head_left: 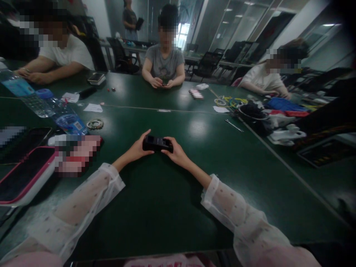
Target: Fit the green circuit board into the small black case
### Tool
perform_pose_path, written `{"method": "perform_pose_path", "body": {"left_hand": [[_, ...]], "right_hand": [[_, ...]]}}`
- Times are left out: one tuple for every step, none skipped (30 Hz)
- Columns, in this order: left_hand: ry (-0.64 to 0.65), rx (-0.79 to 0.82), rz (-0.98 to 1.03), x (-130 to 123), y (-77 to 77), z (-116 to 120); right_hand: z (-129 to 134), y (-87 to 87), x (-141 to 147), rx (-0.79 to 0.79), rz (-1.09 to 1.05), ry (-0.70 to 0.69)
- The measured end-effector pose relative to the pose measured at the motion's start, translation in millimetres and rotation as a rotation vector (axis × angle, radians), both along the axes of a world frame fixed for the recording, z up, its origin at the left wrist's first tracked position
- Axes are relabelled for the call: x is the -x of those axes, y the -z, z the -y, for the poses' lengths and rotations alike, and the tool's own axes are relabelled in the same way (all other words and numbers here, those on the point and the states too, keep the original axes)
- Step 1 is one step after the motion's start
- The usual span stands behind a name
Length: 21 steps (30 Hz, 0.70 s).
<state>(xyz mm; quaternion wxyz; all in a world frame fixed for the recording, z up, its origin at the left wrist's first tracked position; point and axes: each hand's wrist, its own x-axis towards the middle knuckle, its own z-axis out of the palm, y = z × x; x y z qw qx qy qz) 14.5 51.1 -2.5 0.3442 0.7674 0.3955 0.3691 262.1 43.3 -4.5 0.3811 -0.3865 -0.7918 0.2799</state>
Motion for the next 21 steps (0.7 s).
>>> {"method": "perform_pose_path", "body": {"left_hand": [[-0.003, 0.005, 0.002, 0, -0.1, 0], [-0.006, 0.01, 0.003, -1, -0.1, 1], [-0.008, 0.014, 0.004, -1, 0.0, 1], [-0.01, 0.014, 0.007, -1, 0.2, 0], [-0.01, 0.014, 0.01, -1, 0.8, 0], [-0.009, 0.012, 0.014, -1, 1.6, -1], [-0.01, 0.011, 0.018, -1, 2.7, -1], [-0.009, 0.011, 0.026, -1, 3.9, -2], [-0.006, 0.014, 0.038, -1, 5.3, -3], [0.0, 0.019, 0.054, -1, 6.5, -4], [0.005, 0.025, 0.07, -1, 7.4, -4], [0.007, 0.033, 0.078, -1, 7.9, -4], [0.005, 0.043, 0.076, -1, 7.7, -4], [-0.008, 0.054, 0.059, -1, 7.0, -3], [-0.026, 0.063, 0.034, -1, 5.6, -2], [-0.04, 0.073, 0.009, -1, 3.9, 0], [-0.047, 0.078, -0.006, -1, 2.0, 2], [-0.047, 0.082, -0.015, -1, 0.1, 3], [-0.042, 0.083, -0.02, 0, -1.5, 5], [-0.035, 0.079, -0.024, 0, -2.8, 6], [-0.028, 0.071, -0.028, 0, -3.6, 7]], "right_hand": [[0, 0.5, 0, -0.003, -0.007, 0.003], [0, 0.7, 0, -0.007, -0.013, 0.008], [0, 0.7, 0, -0.01, -0.019, 0.015], [0, 0.4, 0, -0.012, -0.025, 0.021], [1, -0.3, 0, -0.014, -0.031, 0.026], [2, -1.4, 0, -0.017, -0.037, 0.031], [3, -2.7, 1, -0.023, -0.041, 0.035], [4, -4.2, 1, -0.033, -0.043, 0.039], [6, -5.7, 1, -0.047, -0.044, 0.043], [7, -7.2, 2, -0.064, -0.047, 0.049], [9, -8.5, 2, -0.082, -0.052, 0.063], [10, -9.4, 2, -0.102, -0.061, 0.089], [10, -10.0, 2, -0.12, -0.072, 0.13], [9, -10.2, 1, -0.136, -0.087, 0.186], [8, -10.0, 0, -0.149, -0.104, 0.251], [5, -9.4, -2, -0.158, -0.122, 0.316], [2, -8.5, -6, -0.165, -0.139, 0.377], [-2, -7.2, -10, -0.17, -0.153, 0.427], [-6, -5.7, -14, -0.175, -0.162, 0.463], [-11, -3.9, -19, -0.183, -0.165, 0.501], [-16, -1.9, -24, -0.194, -0.161, 0.532]]}}
